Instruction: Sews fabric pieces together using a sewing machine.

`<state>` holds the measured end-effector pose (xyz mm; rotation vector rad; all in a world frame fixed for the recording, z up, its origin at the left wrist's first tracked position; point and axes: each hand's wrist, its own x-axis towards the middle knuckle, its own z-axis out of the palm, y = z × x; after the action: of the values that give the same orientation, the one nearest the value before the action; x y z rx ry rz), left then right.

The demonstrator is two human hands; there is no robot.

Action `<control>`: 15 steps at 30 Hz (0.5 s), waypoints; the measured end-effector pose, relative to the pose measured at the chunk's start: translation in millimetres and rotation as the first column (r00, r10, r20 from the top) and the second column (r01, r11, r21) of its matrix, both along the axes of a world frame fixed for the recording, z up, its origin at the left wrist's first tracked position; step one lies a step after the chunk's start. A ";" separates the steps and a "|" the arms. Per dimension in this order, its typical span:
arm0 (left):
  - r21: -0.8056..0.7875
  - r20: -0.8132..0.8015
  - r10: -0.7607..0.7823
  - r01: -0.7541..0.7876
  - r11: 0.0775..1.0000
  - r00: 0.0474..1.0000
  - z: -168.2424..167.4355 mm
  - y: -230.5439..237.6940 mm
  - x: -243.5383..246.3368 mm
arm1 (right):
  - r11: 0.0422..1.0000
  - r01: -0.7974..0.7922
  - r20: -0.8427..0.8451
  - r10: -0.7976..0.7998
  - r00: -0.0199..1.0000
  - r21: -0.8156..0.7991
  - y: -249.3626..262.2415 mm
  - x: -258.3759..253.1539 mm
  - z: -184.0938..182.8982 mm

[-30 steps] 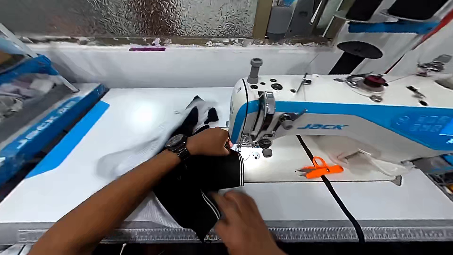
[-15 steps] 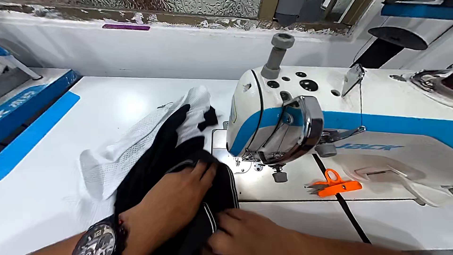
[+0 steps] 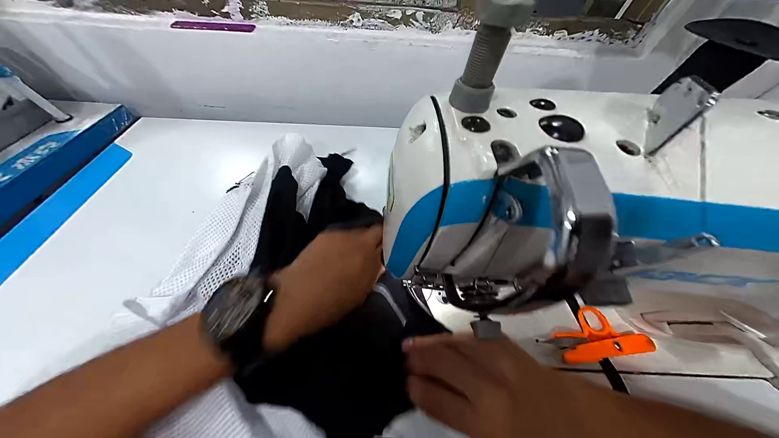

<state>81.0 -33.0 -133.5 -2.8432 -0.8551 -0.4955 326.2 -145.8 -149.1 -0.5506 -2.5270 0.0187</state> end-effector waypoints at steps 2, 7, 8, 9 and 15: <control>-0.105 -0.170 0.090 -0.109 0.988 0.981 13.7 -32.6 0.0 | 0.995 -0.068 -0.001 0.068 0.998 -0.079 -7.6 -0.2 1.1; -0.112 -0.109 0.057 -0.069 0.991 0.992 10.1 -27.3 3.6 | 0.988 0.103 0.087 -0.094 0.992 -0.112 3.5 -1.2 -9.8; -0.090 -0.064 0.039 -0.044 0.995 0.997 10.9 -22.3 2.4 | 0.982 0.150 0.082 -0.141 0.987 -0.115 7.6 -0.5 -16.6; -0.048 -0.015 0.017 -0.018 0.999 1.000 10.3 -20.5 0.2 | 0.978 0.180 0.089 -0.171 0.981 -0.108 8.8 1.4 -19.3; -0.002 0.022 -0.122 0.122 0.993 0.992 -3.2 -57.0 -18.9 | 0.993 0.090 0.156 -0.077 0.985 -0.082 -8.1 12.0 2.2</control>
<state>62.1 -90.0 -136.7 -2.9106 -0.6894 -0.5405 338.2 -153.9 -146.9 -0.7184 -2.6594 0.0610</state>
